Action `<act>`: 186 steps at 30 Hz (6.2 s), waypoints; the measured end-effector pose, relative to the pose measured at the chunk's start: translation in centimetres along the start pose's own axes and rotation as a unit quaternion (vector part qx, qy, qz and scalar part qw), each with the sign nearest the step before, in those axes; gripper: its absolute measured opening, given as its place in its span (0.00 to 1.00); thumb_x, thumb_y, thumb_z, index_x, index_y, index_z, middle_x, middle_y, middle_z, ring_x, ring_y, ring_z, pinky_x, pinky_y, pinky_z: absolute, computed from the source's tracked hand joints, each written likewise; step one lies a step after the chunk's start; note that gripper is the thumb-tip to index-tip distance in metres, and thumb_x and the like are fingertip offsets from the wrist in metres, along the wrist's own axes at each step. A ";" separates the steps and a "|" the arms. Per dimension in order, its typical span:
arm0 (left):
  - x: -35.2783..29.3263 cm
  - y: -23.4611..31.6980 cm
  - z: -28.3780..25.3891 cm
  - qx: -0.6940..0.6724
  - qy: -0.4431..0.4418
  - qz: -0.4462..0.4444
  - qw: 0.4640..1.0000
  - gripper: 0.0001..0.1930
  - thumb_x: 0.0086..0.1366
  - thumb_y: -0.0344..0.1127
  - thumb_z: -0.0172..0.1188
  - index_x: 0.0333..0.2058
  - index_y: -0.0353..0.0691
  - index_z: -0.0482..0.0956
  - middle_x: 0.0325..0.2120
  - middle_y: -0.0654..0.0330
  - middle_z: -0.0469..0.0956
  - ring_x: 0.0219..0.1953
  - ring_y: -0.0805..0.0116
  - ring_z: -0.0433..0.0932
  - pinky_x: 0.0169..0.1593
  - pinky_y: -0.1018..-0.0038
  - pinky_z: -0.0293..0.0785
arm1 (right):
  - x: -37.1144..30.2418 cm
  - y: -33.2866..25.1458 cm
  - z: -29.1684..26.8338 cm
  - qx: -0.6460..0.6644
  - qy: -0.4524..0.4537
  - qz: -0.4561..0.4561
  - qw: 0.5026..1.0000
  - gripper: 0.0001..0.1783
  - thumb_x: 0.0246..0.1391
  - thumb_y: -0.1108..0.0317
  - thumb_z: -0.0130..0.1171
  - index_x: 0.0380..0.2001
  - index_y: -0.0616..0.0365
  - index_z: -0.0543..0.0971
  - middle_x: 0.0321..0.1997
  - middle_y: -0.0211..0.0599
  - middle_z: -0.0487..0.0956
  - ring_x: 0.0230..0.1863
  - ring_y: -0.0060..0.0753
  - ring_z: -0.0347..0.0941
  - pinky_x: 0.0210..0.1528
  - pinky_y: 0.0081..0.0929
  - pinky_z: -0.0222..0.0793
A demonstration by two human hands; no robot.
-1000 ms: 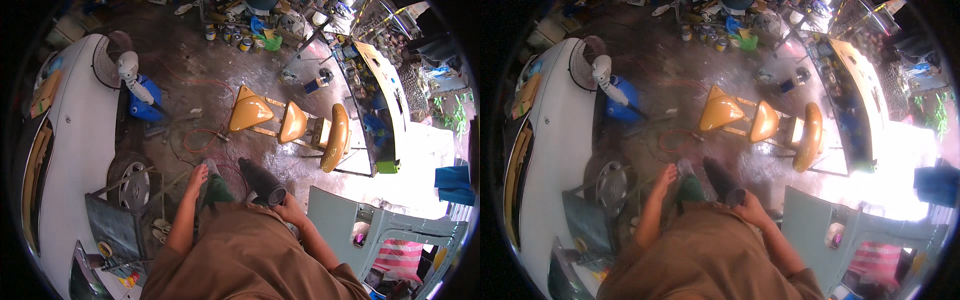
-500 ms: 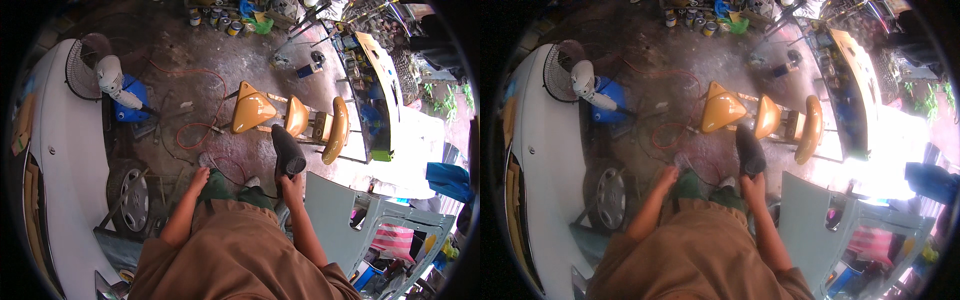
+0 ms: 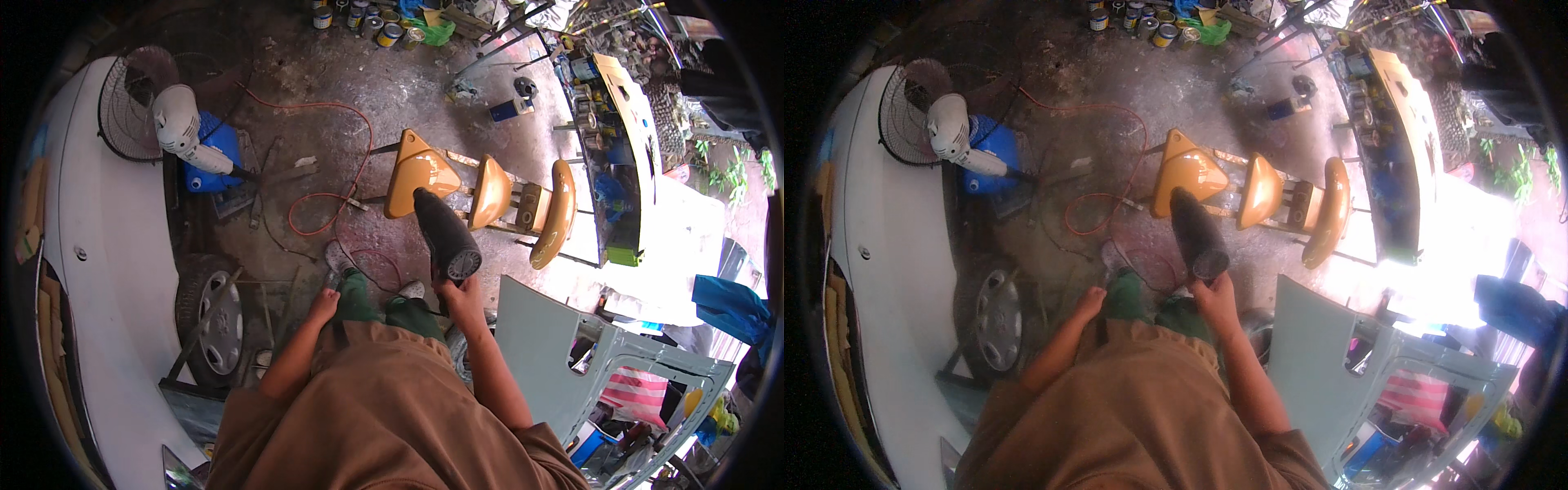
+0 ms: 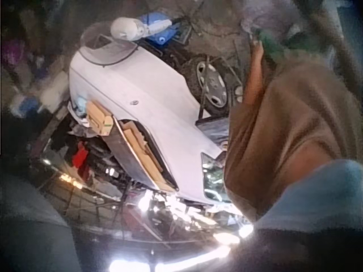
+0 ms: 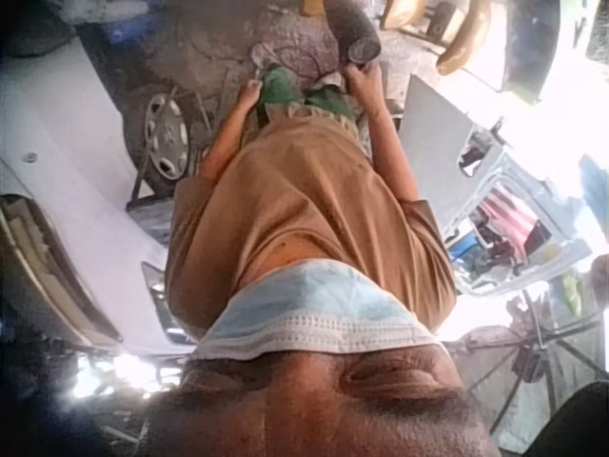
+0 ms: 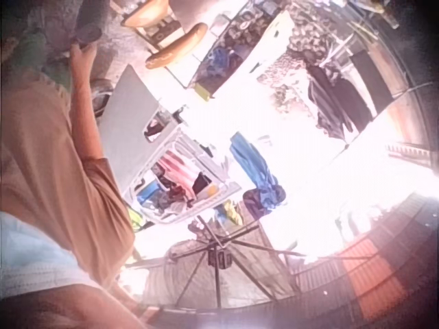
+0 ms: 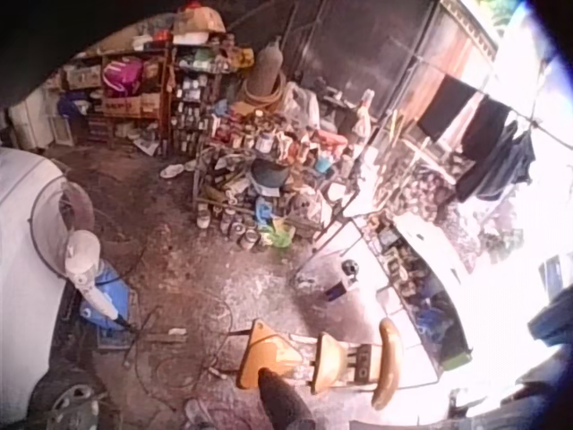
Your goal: The person uses a spray gun to apply a coat of paint to several yellow plastic parts mounted on a wooden stand. After painting, they use a heat gun to dry the freshly painted surfaces.
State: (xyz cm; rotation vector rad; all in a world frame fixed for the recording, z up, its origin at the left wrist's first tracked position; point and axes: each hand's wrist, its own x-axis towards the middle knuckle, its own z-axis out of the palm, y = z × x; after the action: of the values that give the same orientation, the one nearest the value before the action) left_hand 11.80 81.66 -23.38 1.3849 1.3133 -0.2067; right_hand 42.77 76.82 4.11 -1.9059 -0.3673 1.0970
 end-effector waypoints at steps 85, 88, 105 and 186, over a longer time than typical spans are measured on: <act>-15.4 16.5 21.1 0.113 -0.373 -0.027 0.921 0.30 0.71 0.50 0.50 0.61 0.32 0.71 0.60 0.50 0.74 0.58 0.61 0.74 0.63 0.64 0.66 | -15.9 23.5 -33.1 0.377 0.266 -0.029 0.887 0.13 0.52 0.75 0.58 0.43 0.63 0.73 0.36 0.36 0.77 0.30 0.26 0.74 0.31 0.26 0.73; -16.4 14.1 19.8 0.012 -0.411 -0.059 0.910 0.30 0.71 0.51 0.49 0.61 0.32 0.72 0.59 0.51 0.75 0.58 0.61 0.74 0.63 0.64 0.65 | -15.4 23.7 -32.6 0.360 0.305 -0.057 0.880 0.13 0.52 0.74 0.58 0.42 0.63 0.73 0.36 0.35 0.77 0.29 0.26 0.74 0.31 0.26 0.72; -10.7 17.9 27.9 0.368 -0.250 0.344 0.827 0.36 0.60 0.36 0.66 0.66 0.38 0.64 0.69 0.44 0.58 0.70 0.47 0.59 0.69 0.59 0.60 | -20.2 17.3 -33.1 0.474 0.256 -0.044 0.841 0.15 0.55 0.71 0.57 0.45 0.65 0.70 0.38 0.40 0.78 0.30 0.30 0.75 0.31 0.30 0.77; -4.0 16.3 35.2 0.178 -0.096 0.318 0.926 0.22 0.70 0.52 0.51 0.49 0.43 0.81 0.47 0.46 0.81 0.51 0.46 0.78 0.54 0.55 0.74 | 9.7 0.0 -47.1 0.149 -0.053 -0.054 0.986 0.08 0.63 0.61 0.51 0.38 0.54 0.72 0.29 0.33 0.74 0.22 0.27 0.73 0.22 0.28 0.70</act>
State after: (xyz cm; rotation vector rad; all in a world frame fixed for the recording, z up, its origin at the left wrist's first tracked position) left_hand 41.71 56.75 -22.44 1.9745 0.6273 -0.1353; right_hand 86.29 57.12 9.20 -1.5519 -0.3394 1.1156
